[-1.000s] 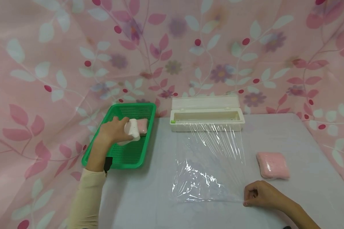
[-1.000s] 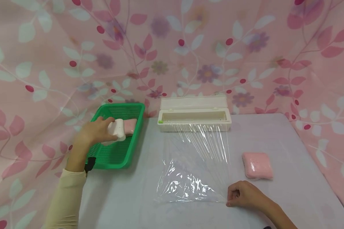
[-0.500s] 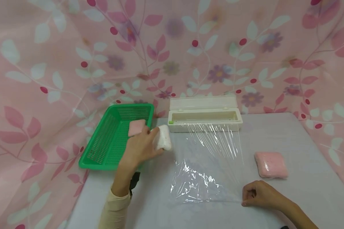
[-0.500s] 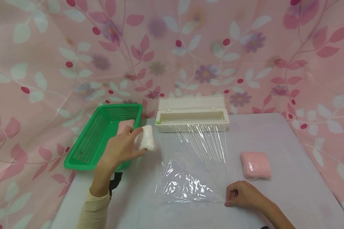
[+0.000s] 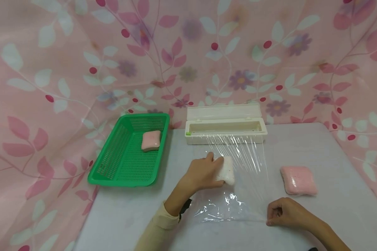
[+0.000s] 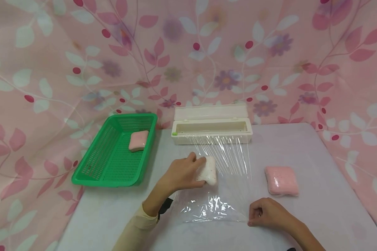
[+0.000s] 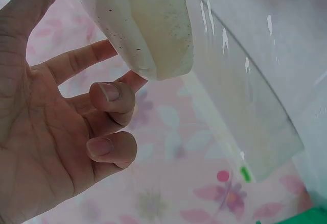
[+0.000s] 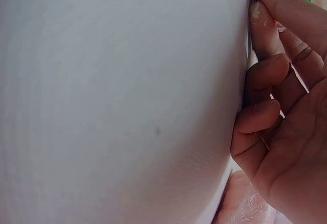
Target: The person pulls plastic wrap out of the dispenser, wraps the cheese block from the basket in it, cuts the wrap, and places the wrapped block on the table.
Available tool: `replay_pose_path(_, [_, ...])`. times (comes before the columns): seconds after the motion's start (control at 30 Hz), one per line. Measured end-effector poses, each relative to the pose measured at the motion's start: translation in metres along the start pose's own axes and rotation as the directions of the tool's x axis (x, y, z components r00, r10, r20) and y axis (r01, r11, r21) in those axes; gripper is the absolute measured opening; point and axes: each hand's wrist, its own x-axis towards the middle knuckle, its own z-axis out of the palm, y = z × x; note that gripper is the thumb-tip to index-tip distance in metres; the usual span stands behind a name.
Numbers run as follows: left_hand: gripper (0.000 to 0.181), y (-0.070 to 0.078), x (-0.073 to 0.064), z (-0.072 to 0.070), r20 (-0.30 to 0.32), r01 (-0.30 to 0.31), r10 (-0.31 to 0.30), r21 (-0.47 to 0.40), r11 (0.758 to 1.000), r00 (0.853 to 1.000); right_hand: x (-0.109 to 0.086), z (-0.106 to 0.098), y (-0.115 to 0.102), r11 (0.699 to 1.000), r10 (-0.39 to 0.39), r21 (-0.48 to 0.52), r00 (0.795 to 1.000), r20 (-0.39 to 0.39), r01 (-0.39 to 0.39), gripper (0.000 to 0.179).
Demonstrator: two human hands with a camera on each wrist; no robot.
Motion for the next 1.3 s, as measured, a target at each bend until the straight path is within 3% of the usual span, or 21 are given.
replay_pose_path(0.17, [0.059,0.013,0.017,0.016,0.043,-0.026,0.023,0.061,0.998,0.999,-0.001,0.000,0.000,1.000,0.005,0.002,1.000,-0.004,-0.005,0.019])
replay_pose_path(0.43, [0.063,0.018,0.028,0.036,0.164,-0.015,-0.005,0.118,0.993,0.986,-0.002,0.001,0.002,1.000,0.018,-0.003,1.000,0.004,-0.017,0.020])
replay_pose_path(0.6, [0.064,0.017,0.032,0.051,0.248,0.027,-0.047,0.081,0.996,0.968,-0.002,0.001,0.000,1.000,0.025,-0.007,1.000,0.006,-0.025,0.020])
replay_pose_path(0.73, [0.072,0.013,0.029,0.056,0.261,0.068,-0.069,0.010,0.998,0.963,-0.002,0.001,0.000,1.000,0.012,-0.008,1.000,0.001,-0.012,0.019])
replay_pose_path(0.9, [0.084,0.001,0.005,0.049,0.199,0.093,-0.069,-0.113,0.989,0.977,0.000,0.000,0.001,1.000,0.006,0.001,1.000,0.003,-0.006,0.020])
replay_pose_path(1.07, [0.073,-0.015,-0.038,0.045,0.126,0.032,-0.004,-0.222,0.975,0.992,0.000,0.000,0.002,1.000,0.016,0.014,1.000,0.011,-0.016,0.019])
replay_pose_path(1.3, [0.055,-0.030,-0.096,0.050,0.209,-0.022,0.119,-0.415,0.910,0.971,-0.001,0.000,0.002,1.000,0.004,0.002,1.000,0.009,-0.004,0.020])
